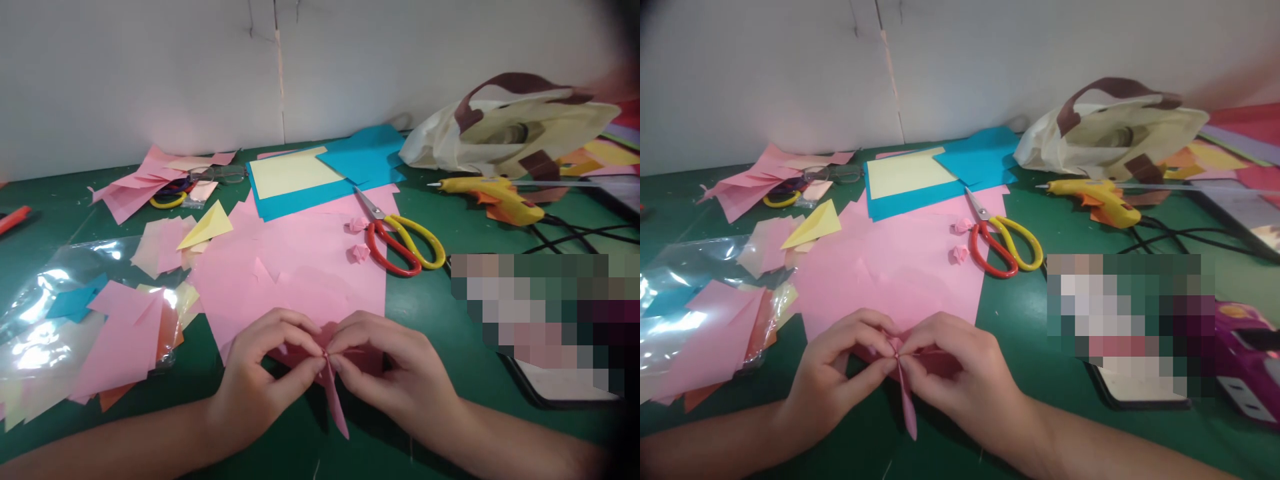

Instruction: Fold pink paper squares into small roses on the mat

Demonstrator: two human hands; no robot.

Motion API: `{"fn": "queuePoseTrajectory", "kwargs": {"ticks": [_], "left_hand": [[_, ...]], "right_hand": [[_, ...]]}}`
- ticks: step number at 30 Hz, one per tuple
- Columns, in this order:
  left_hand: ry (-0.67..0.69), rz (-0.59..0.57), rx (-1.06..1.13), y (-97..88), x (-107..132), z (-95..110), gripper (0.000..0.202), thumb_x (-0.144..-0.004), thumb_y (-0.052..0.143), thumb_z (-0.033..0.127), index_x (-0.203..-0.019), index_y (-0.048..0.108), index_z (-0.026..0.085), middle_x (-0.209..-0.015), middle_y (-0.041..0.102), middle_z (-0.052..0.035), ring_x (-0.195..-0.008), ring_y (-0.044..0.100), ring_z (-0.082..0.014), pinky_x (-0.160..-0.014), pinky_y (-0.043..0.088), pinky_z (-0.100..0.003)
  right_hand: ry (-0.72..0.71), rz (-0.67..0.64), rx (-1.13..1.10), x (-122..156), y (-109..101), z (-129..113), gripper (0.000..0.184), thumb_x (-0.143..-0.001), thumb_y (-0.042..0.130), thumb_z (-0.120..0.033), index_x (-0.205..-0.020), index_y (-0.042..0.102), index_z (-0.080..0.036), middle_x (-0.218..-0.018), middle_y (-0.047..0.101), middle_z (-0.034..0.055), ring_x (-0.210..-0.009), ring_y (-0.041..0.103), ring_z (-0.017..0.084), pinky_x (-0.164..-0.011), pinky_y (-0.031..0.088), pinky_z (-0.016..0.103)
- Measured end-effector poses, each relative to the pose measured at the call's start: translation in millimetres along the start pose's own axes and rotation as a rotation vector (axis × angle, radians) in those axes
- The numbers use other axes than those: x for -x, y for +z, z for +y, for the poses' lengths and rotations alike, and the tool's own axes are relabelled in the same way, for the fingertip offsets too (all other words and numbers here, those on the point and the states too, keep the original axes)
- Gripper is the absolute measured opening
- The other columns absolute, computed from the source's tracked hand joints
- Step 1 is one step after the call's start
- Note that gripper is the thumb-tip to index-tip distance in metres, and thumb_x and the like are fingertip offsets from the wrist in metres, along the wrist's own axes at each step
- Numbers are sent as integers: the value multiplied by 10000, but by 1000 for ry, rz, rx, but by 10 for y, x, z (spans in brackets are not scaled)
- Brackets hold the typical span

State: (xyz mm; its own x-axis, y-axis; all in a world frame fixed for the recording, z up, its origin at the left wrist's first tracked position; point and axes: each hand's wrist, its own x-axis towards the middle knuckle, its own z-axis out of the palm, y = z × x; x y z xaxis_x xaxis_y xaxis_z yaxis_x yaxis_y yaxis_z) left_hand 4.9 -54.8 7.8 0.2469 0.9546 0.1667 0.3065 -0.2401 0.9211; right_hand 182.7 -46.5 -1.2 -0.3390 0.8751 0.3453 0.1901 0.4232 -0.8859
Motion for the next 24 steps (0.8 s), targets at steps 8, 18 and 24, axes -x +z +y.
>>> {"fn": "queuePoseTrajectory", "kwargs": {"ticks": [8, 18, 24], "left_hand": [[22, -37, -12, -2, -7, 36, 120, -697, 602, 60, -697, 623, 179, -835, 629, -32, -766, 623, -133, -647, 514, -217], [-51, -135, -29, -7, -20, 3, 81, -764, 561, 124, -727, 556, 196, -888, 623, -26, -818, 602, -155, -736, 487, -274], [-218, -119, -79, 4, -19, -36, 108, -814, 583, 272, -904, 578, 213, -854, 634, -16, -802, 598, -157, -732, 487, -275]], "right_hand": [[-75, -19, 26, 16, 20, 17, 143, -768, 613, -54, -809, 621, -190, -711, 659, 2, -670, 624, 94, -610, 505, 177], [19, -55, 64, 7, 5, -20, 105, -800, 591, -115, -801, 638, -209, -704, 677, 4, -634, 630, 113, -590, 521, 202], [308, -65, -107, -44, -8, 5, 76, -817, 601, -225, -807, 674, -204, -753, 719, 15, -681, 671, 131, -613, 540, 207]]}}
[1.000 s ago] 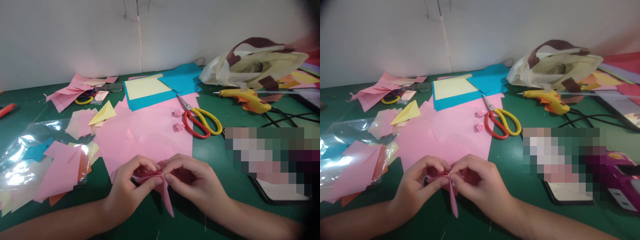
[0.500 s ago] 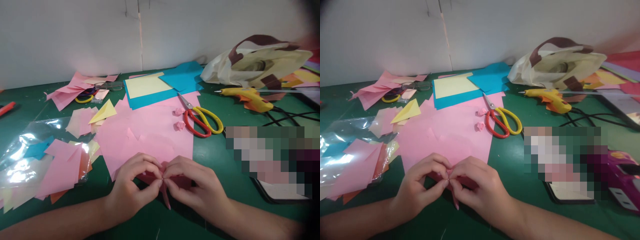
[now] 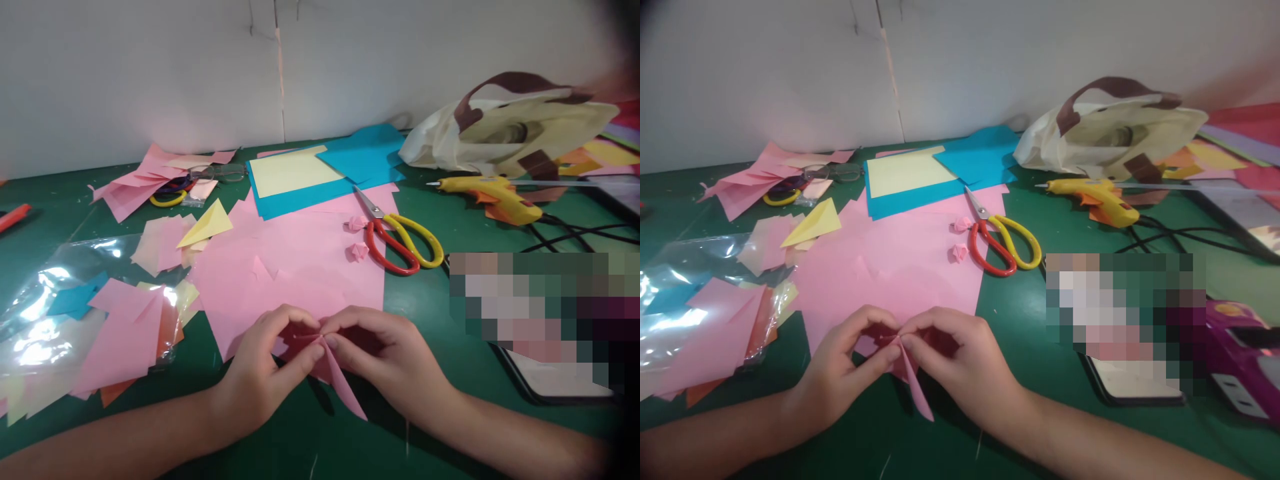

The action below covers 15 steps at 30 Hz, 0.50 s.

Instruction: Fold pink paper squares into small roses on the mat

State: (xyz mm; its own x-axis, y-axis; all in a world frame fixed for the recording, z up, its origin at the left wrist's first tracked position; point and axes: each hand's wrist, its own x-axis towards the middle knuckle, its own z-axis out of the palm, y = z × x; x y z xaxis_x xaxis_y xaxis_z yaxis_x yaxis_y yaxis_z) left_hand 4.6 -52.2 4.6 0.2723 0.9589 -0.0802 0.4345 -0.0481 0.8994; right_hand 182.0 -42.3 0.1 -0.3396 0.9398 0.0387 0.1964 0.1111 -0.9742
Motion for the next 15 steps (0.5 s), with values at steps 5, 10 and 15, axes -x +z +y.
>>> {"fn": "queuePoseTrajectory", "kwargs": {"ticks": [5, 10, 15], "left_hand": [[-105, -75, 63, 0, -10, 40, 154, -820, 579, 335, -791, 597, 184, -776, 652, -25, -735, 607, -161, -662, 492, -268], [-123, 2, 94, 1, 8, 31, 225, -826, 572, 357, -699, 563, 173, -630, 594, 8, -577, 540, -115, -541, 447, -223], [-88, 76, 184, 3, 15, 25, 163, -841, 570, 312, -742, 569, 183, -764, 661, -10, -708, 611, -125, -636, 486, -222]], "right_hand": [[83, -23, -135, -17, -16, -17, 105, -820, 603, -260, -828, 684, -193, -775, 726, 27, -701, 684, 146, -636, 555, 227], [30, -43, -82, -12, -6, -13, 140, -815, 619, -285, -909, 674, -196, -842, 726, 32, -762, 687, 151, -684, 562, 239], [0, 45, -32, 3, 23, 48, 198, -768, 665, -243, -960, 637, -207, -918, 710, 42, -827, 686, 161, -739, 572, 259]]}}
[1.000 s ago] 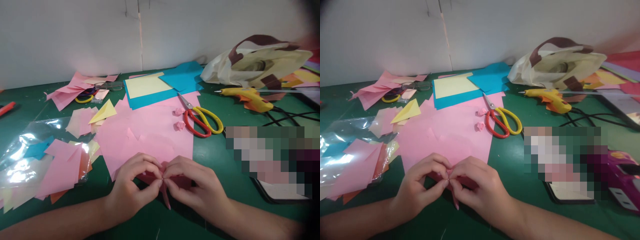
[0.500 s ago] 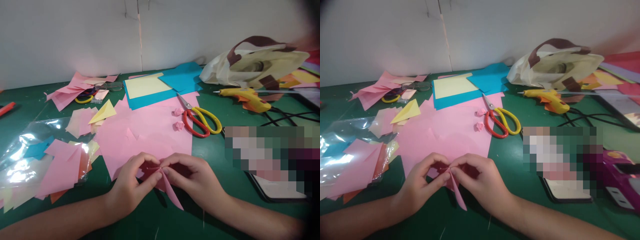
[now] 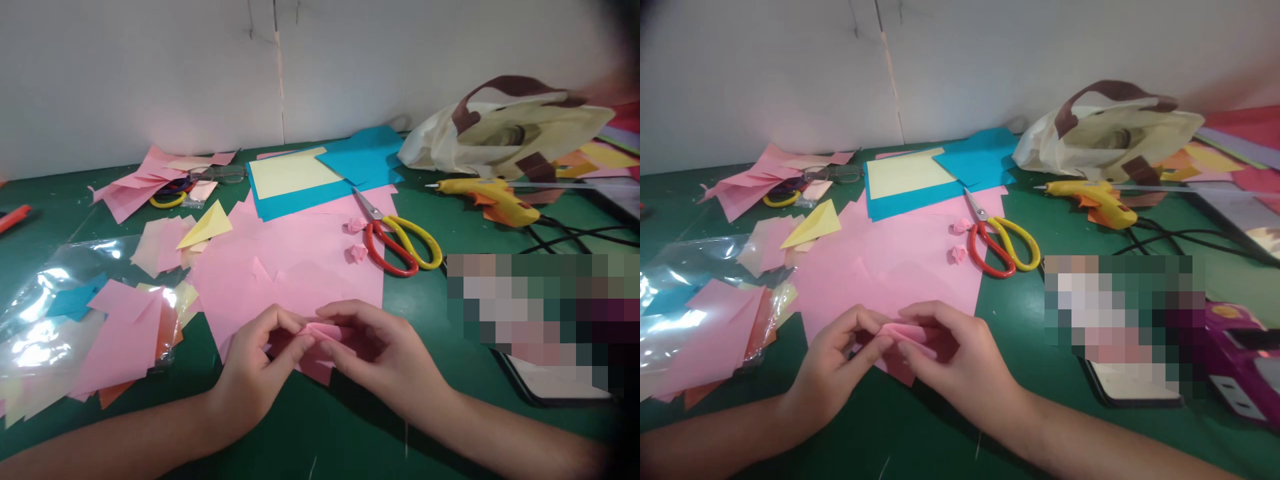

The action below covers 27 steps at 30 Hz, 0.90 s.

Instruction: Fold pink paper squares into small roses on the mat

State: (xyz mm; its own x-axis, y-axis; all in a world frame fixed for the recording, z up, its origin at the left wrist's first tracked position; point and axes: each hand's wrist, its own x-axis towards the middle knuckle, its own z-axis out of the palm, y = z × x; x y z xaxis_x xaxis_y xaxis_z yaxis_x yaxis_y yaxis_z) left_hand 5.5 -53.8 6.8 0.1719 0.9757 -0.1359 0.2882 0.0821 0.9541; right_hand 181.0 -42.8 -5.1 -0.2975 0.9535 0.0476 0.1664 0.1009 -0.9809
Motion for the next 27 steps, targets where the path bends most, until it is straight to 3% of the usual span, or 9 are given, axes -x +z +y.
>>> {"fn": "queuePoseTrajectory", "kwargs": {"ticks": [3, 8, 15, 24, 27], "left_hand": [[3, 14, 2, 1, -9, 8, 151, -830, 591, 299, -735, 581, 182, -771, 666, -8, -740, 625, -130, -660, 493, -223], [-1, -14, -119, -7, -23, 25, 159, -771, 648, 313, -709, 633, 167, -630, 619, 11, -554, 521, -98, -514, 443, -200], [-16, -36, -79, -15, -15, 41, 136, -791, 616, 283, -777, 699, 177, -755, 711, -27, -646, 600, -127, -570, 483, -210], [-85, -61, 28, -18, -30, 29, 171, -815, 592, 314, -782, 708, 194, -724, 729, -22, -673, 666, -154, -615, 532, -234], [-73, -84, -23, -27, -25, 40, 172, -797, 614, 318, -753, 724, 193, -654, 706, -11, -595, 628, -137, -547, 499, -216]], "right_hand": [[-10, 27, 9, 1, -1, 6, 70, -800, 622, -218, -868, 638, -210, -816, 701, 23, -729, 681, 134, -654, 568, 216], [-18, 47, 61, 8, -27, -28, 48, -806, 623, -214, -806, 670, -221, -722, 703, -6, -610, 659, 106, -569, 549, 174], [-9, 57, 115, 16, -32, -16, 106, -819, 619, -229, -883, 703, -243, -825, 746, 1, -706, 697, 139, -656, 573, 215], [-90, 18, 83, -26, -46, -43, 96, -828, 614, -212, -799, 703, -231, -782, 721, 22, -735, 661, 152, -649, 544, 259], [-76, 30, 78, -25, -47, -45, 69, -811, 630, -225, -789, 695, -222, -772, 714, 27, -716, 653, 151, -623, 535, 254]]}}
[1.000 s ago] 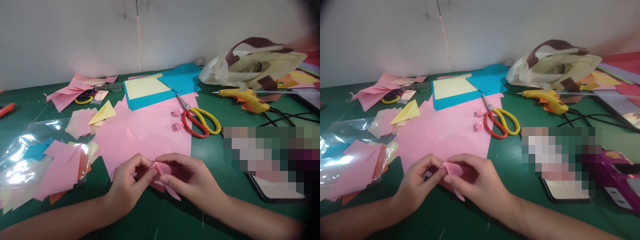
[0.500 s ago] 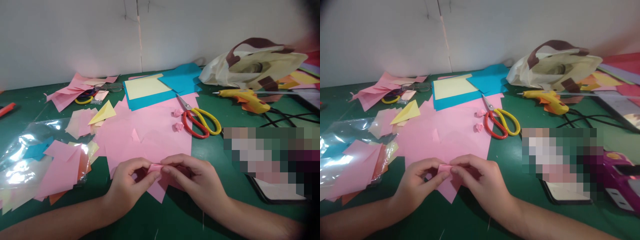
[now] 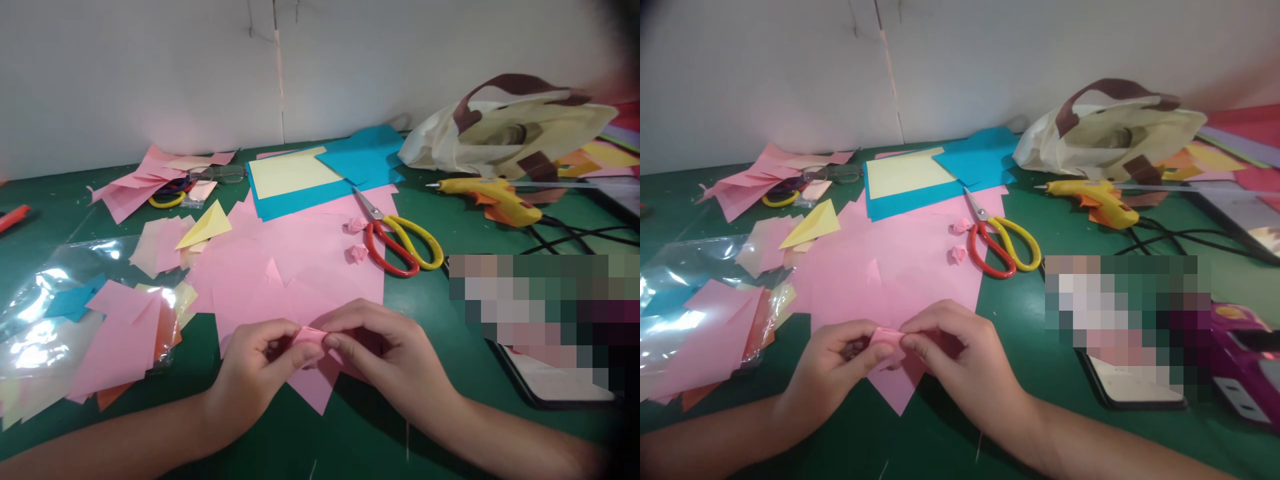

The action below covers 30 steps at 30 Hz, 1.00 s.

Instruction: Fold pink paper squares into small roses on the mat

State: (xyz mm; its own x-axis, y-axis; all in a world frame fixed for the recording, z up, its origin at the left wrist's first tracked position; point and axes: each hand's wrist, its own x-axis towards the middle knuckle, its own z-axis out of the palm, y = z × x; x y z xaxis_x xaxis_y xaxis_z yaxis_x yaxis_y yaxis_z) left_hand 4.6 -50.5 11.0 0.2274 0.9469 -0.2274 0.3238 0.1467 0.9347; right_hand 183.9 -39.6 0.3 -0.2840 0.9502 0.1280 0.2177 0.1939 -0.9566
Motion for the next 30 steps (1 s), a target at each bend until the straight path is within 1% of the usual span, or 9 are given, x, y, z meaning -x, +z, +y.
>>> {"fn": "queuePoseTrajectory", "kwargs": {"ticks": [4, 8, 13, 16, 20, 23, 25, 27, 30], "left_hand": [[32, 42, -126, -1, 1, 0, 153, -764, 652, 307, -730, 743, 189, -585, 671, -2, -492, 542, -114, -446, 418, -208], [47, 59, -81, 1, -5, -13, 152, -777, 636, 310, -792, 752, 214, -626, 693, -5, -560, 598, -140, -502, 470, -224], [9, 60, -20, 1, -8, -38, 139, -781, 621, 273, -737, 723, 189, -659, 709, -21, -628, 649, -159, -586, 529, -248], [-4, 55, 11, 4, -10, -42, 152, -795, 596, 269, -717, 685, 172, -613, 678, -14, -592, 630, -138, -581, 523, -236], [-28, 68, -34, 8, -11, -51, 228, -803, 580, 311, -630, 603, 164, -524, 598, 8, -511, 561, -114, -508, 466, -212], [-21, 68, -77, 12, -6, -59, 221, -803, 577, 309, -641, 610, 163, -520, 576, 15, -506, 533, -106, -495, 435, -200], [16, 36, -108, 13, 2, -61, 171, -790, 592, 286, -684, 651, 165, -555, 597, 10, -525, 526, -104, -499, 423, -193], [61, -1, -141, 15, 11, -60, 144, -771, 617, 276, -699, 675, 165, -581, 610, 6, -527, 506, -97, -495, 407, -187], [80, -18, -175, 21, 17, -57, 221, -748, 649, 313, -604, 653, 146, -532, 568, 12, -486, 445, -82, -461, 363, -181]], "right_hand": [[33, -10, 25, 4, 0, 6, 83, -816, 629, -255, -806, 705, -224, -777, 699, 32, -716, 641, 151, -598, 517, 248], [29, -27, 39, 5, 2, 4, 121, -833, 610, -295, -842, 710, -227, -778, 692, 32, -710, 634, 150, -596, 505, 252], [28, -12, 47, 19, -7, 18, 133, -843, 601, -266, -784, 715, -229, -760, 710, 19, -708, 639, 140, -613, 504, 240], [-4, 13, 73, 30, -11, 28, 146, -851, 591, -246, -779, 718, -240, -744, 709, 10, -678, 633, 128, -589, 493, 222], [-41, 12, 112, 35, -3, 21, 172, -859, 574, -227, -749, 706, -226, -682, 687, 0, -606, 606, 111, -544, 469, 202], [-52, -17, 131, 37, 11, 9, 147, -861, 569, -216, -787, 697, -217, -687, 683, 0, -604, 606, 108, -539, 465, 196], [-94, -32, 154, 40, 20, 8, 83, -838, 608, -230, -858, 687, -218, -730, 693, 4, -649, 623, 119, -576, 478, 208], [-154, -49, 171, 45, 26, 12, 113, -810, 651, -253, -916, 672, -219, -793, 707, 12, -715, 639, 135, -639, 496, 229], [-214, -91, 158, 58, 26, 17, 85, -827, 631, -227, -903, 661, -206, -811, 711, 22, -739, 644, 136, -676, 506, 237]]}}
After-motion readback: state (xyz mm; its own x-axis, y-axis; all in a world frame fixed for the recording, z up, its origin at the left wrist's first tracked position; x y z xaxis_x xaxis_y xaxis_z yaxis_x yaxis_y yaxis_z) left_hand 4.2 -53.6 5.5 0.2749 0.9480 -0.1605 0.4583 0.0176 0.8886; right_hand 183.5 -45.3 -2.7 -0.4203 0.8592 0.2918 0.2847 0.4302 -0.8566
